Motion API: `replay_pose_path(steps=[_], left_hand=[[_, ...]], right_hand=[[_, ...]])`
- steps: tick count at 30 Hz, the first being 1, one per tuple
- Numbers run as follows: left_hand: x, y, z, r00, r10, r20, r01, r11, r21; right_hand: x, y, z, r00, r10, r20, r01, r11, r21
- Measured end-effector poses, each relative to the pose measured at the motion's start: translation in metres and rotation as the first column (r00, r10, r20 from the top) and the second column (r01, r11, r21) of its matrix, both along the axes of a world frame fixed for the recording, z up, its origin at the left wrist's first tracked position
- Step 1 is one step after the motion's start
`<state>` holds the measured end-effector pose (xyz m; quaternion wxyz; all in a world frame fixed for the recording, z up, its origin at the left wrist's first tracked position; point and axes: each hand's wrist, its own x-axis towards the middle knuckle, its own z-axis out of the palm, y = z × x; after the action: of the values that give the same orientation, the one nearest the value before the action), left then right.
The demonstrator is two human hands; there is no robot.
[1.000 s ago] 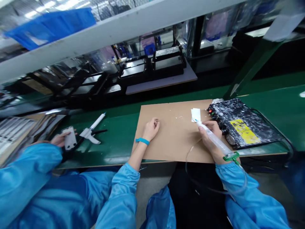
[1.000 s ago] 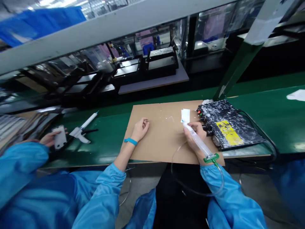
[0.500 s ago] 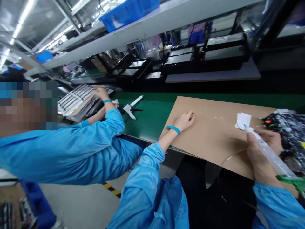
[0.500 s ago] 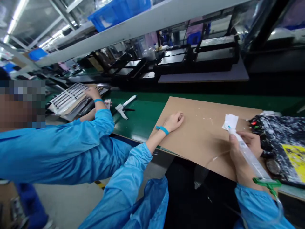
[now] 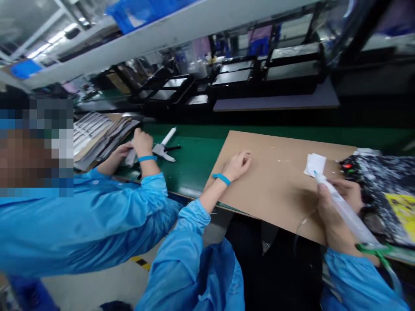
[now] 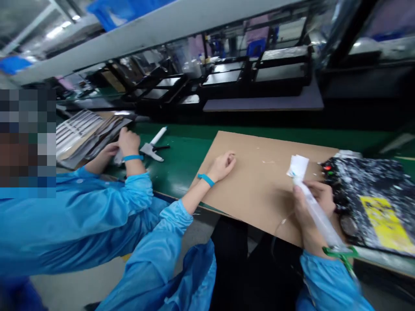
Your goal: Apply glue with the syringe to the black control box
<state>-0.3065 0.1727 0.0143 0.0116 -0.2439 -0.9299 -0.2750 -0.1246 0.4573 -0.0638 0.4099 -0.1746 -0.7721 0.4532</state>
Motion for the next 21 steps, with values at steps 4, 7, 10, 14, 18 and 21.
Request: replay_pose_path(steps=[4, 7, 10, 14, 18, 21], left_hand=[[0.025, -0.008, 0.04, 0.997, 0.056, -0.045, -0.053, 0.995, 0.082], [0.084, -0.027, 0.078, 0.989, 0.108, -0.098, -0.094, 0.986, 0.137], [0.163, -0.055, 0.087, 0.995, 0.085, -0.061, -0.077, 0.99, 0.117], [0.235, -0.071, 0.035, 0.882, 0.069, 0.466, 0.064, 0.962, -0.264], [0.236, -0.051, -0.026, 0.91, 0.255, 0.328, -0.089, 0.891, -0.446], [0.211, -0.035, -0.045, 0.917, 0.335, 0.215, -0.2, 0.854, -0.481]], right_hand=[[-0.005, -0.012, 0.019, 0.997, -0.001, 0.072, 0.007, 0.996, -0.091], [-0.013, -0.011, 0.026, 0.984, 0.146, 0.103, -0.132, 0.982, -0.135], [-0.018, -0.011, 0.031, 0.974, 0.208, 0.085, -0.196, 0.972, -0.131], [-0.02, -0.014, 0.032, 0.979, 0.195, 0.06, -0.186, 0.974, -0.127], [-0.018, -0.016, 0.031, 0.974, 0.221, 0.04, -0.214, 0.968, -0.13], [-0.015, -0.017, 0.028, 0.968, 0.249, 0.029, -0.243, 0.961, -0.131]])
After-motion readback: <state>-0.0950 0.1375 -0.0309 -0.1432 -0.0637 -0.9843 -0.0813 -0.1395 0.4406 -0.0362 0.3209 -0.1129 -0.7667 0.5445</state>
